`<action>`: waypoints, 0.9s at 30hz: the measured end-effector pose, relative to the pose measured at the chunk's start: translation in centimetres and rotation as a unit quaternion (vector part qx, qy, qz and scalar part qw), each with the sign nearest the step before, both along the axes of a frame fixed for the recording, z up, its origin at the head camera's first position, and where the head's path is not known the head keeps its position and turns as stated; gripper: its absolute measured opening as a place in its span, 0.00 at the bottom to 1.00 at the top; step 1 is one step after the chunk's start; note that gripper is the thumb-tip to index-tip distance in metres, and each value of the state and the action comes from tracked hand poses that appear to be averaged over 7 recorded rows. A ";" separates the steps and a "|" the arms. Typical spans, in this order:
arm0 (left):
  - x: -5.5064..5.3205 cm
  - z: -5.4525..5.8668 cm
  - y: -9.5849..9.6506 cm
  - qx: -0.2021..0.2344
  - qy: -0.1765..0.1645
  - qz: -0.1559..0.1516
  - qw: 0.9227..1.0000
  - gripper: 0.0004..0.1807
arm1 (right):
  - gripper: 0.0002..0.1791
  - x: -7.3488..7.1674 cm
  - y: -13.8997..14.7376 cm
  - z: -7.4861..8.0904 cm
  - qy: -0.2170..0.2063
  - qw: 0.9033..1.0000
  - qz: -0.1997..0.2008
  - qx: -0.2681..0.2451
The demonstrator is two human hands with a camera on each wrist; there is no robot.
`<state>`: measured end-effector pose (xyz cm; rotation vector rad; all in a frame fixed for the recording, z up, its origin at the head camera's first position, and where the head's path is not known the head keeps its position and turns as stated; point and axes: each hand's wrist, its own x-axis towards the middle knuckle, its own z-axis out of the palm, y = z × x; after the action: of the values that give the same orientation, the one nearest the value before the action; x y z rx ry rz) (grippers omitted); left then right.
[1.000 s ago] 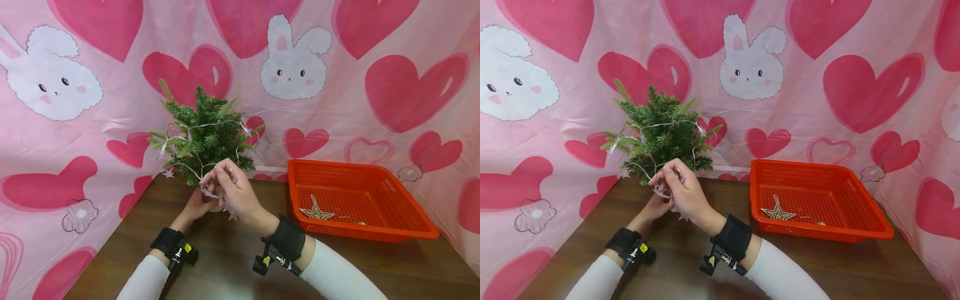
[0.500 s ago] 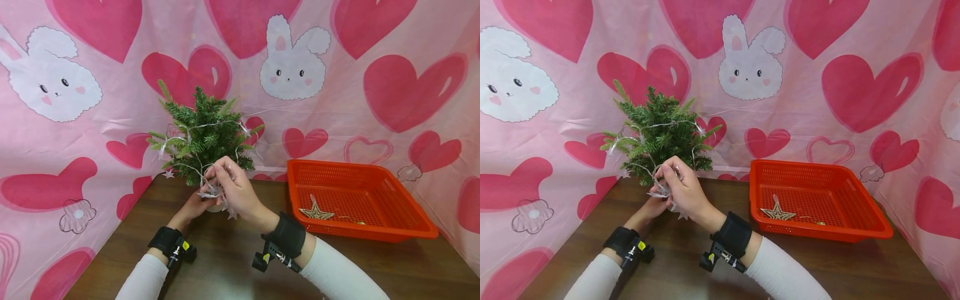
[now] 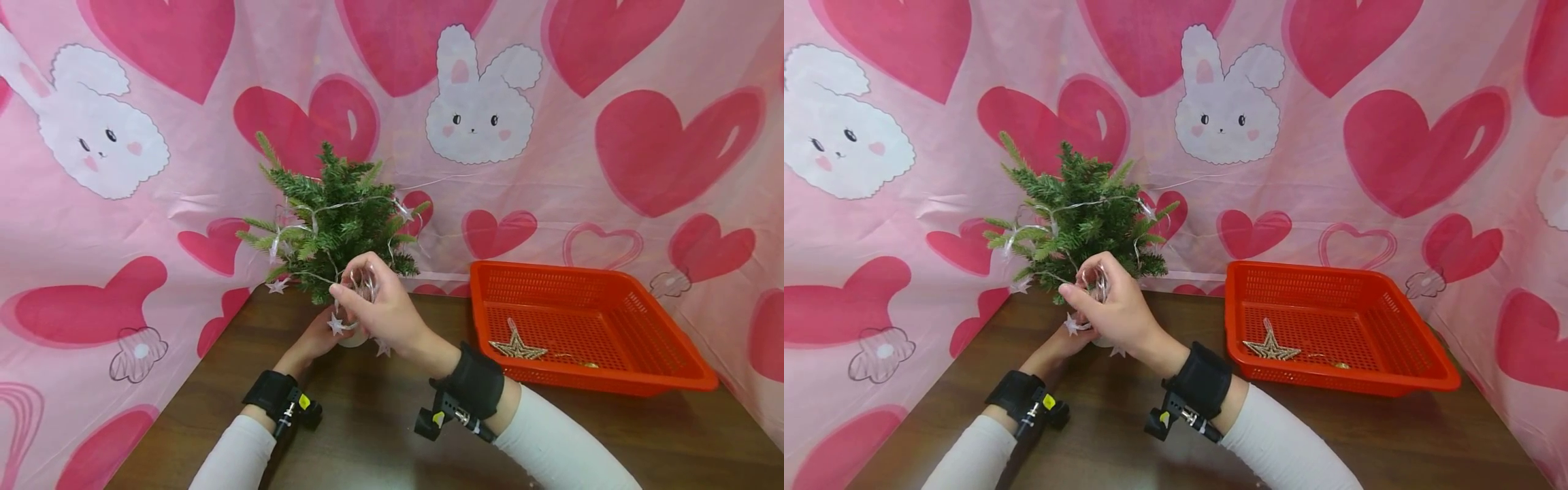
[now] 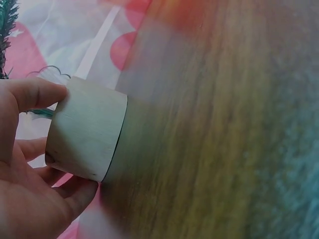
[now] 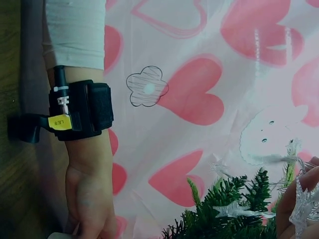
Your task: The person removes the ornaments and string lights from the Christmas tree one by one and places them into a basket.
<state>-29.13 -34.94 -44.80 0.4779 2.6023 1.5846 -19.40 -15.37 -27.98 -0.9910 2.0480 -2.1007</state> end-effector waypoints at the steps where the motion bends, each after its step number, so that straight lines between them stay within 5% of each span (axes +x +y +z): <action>1: 0.0 0.0 0.1 -0.001 0.003 0.000 1.000 0.27 | 0.12 0.0 0.1 0.0 0.007 1.000 -0.005 0.010; 8: 0.2 0.3 0.4 -0.025 0.019 0.024 0.999 0.29 | 0.16 0.1 0.5 0.3 0.026 0.996 -0.050 0.065; 14: -0.2 0.2 0.7 -0.011 0.027 0.005 1.000 0.30 | 0.12 -0.2 1.0 0.6 0.043 0.984 -0.116 0.125; 27: -0.4 -0.3 1.2 0.006 0.037 0.013 0.999 0.24 | 0.11 -0.3 1.5 0.8 0.063 0.981 -0.134 0.127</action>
<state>-29.51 -33.74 -45.14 0.5143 2.6660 1.6207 -19.68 -13.86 -27.16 -0.8713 2.5612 -1.8551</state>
